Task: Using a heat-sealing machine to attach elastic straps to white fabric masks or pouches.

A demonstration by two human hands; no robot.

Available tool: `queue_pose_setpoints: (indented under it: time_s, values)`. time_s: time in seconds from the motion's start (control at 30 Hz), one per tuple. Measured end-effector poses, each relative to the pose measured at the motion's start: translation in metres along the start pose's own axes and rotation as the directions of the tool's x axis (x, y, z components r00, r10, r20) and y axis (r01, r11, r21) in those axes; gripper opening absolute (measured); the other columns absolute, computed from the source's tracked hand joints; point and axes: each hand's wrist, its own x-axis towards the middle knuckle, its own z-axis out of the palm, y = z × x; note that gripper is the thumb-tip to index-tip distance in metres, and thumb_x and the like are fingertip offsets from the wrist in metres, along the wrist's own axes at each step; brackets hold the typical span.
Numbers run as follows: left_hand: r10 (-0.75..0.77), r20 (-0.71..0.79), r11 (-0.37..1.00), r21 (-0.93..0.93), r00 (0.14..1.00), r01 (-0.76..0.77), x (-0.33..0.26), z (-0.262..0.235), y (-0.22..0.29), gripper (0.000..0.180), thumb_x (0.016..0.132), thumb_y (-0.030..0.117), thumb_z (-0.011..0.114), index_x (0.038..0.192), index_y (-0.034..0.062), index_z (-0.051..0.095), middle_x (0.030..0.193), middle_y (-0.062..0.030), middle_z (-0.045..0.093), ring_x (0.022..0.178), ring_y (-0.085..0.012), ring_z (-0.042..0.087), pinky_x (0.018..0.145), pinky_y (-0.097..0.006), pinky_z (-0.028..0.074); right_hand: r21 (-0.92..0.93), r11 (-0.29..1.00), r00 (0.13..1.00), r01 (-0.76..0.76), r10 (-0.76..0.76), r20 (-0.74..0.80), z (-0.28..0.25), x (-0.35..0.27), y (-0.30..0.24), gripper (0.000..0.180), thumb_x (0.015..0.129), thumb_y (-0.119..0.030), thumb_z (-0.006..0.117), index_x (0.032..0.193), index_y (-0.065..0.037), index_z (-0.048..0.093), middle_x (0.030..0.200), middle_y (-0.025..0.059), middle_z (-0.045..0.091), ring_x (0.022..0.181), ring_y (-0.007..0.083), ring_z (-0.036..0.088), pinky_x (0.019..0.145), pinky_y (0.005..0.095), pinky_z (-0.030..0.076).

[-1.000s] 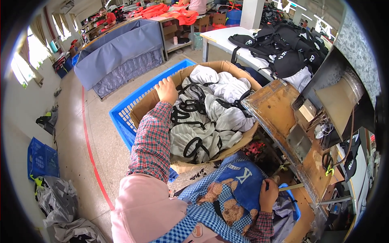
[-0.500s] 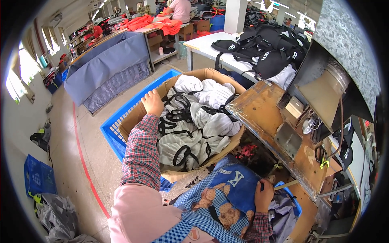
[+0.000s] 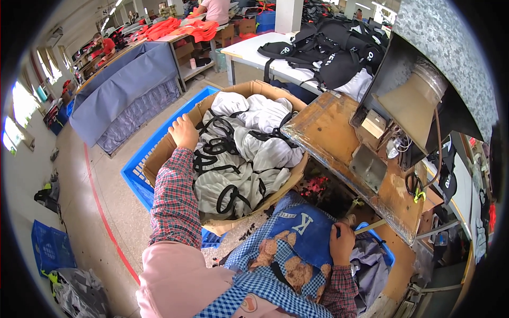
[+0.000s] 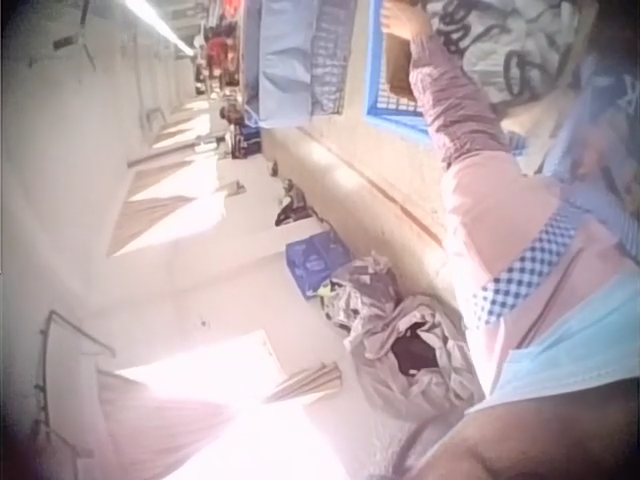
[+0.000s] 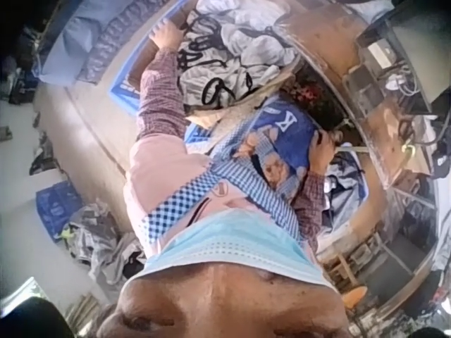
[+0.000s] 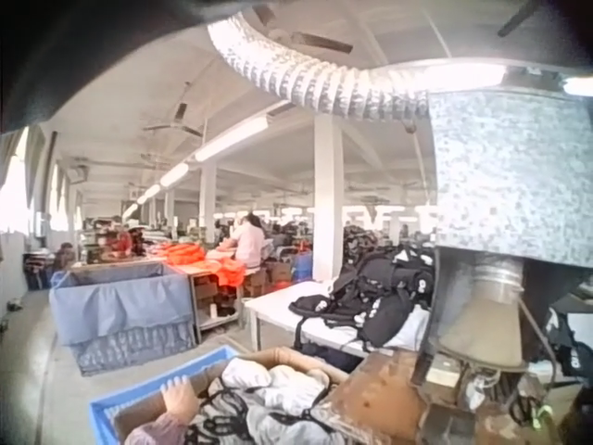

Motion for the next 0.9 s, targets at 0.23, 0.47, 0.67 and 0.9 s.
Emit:
queue_pose_setpoints:
  time_s: [0.23, 0.47, 0.67, 0.9]
  values:
    - [-0.008, 0.002, 0.999, -0.044, 1.0, 0.008, -0.0005, -0.0032, 0.0011, 0.028, 0.085, 0.012, 0.057, 0.113, 0.0061, 0.054, 0.105, -0.0109, 0.061, 0.103, -0.0302, 0.059, 0.087, -0.05, 0.042, 0.009, 1.0, 1.0, -0.012, 0.012, -0.005, -0.0007, 0.0006, -0.0015, 0.012, 0.085, -0.014, 0.064, 0.092, -0.005, 0.064, 0.092, 0.0149, 0.065, 0.088, 0.0368, 0.061, 0.08, 0.0461, 0.047]
    - [-0.011, -0.025, 0.999, -0.049, 1.0, 0.01, -0.0028, -0.0017, -0.0014, 0.031, 0.084, 0.013, 0.058, 0.115, 0.0061, 0.054, 0.105, -0.0108, 0.062, 0.104, -0.0299, 0.058, 0.089, -0.05, 0.042, -0.024, 0.999, 1.0, -0.024, 0.024, -0.01, 0.0028, -0.0026, 0.0022, 0.017, 0.086, -0.016, 0.063, 0.099, -0.005, 0.062, 0.103, 0.0166, 0.065, 0.097, 0.0374, 0.061, 0.086, 0.0462, 0.046]
    - [-0.008, -0.009, 0.999, -0.044, 1.0, 0.007, -0.0008, -0.0003, 0.0029, 0.032, 0.084, 0.012, 0.058, 0.115, 0.0063, 0.054, 0.104, -0.0113, 0.062, 0.103, -0.0307, 0.059, 0.089, -0.05, 0.042, -0.119, 0.978, 0.979, -0.173, 0.158, -0.129, 0.005, -0.0025, 0.0038, 0.027, 0.091, -0.024, 0.06, 0.11, -0.004, 0.061, 0.112, 0.0184, 0.064, 0.107, 0.039, 0.058, 0.091, 0.0476, 0.045]
    - [0.002, -0.011, 0.998, -0.057, 1.0, -0.003, -0.0013, -0.0012, 0.0013, 0.028, 0.084, 0.012, 0.058, 0.111, 0.0064, 0.054, 0.105, -0.0114, 0.062, 0.102, -0.0308, 0.059, 0.086, -0.049, 0.042, -0.174, 0.955, 0.966, -0.24, 0.253, 0.057, 0.0086, -0.0016, 0.0071, 0.032, 0.09, -0.03, 0.061, 0.106, -0.002, 0.065, 0.106, 0.0166, 0.066, 0.104, 0.0378, 0.059, 0.089, 0.0479, 0.046]
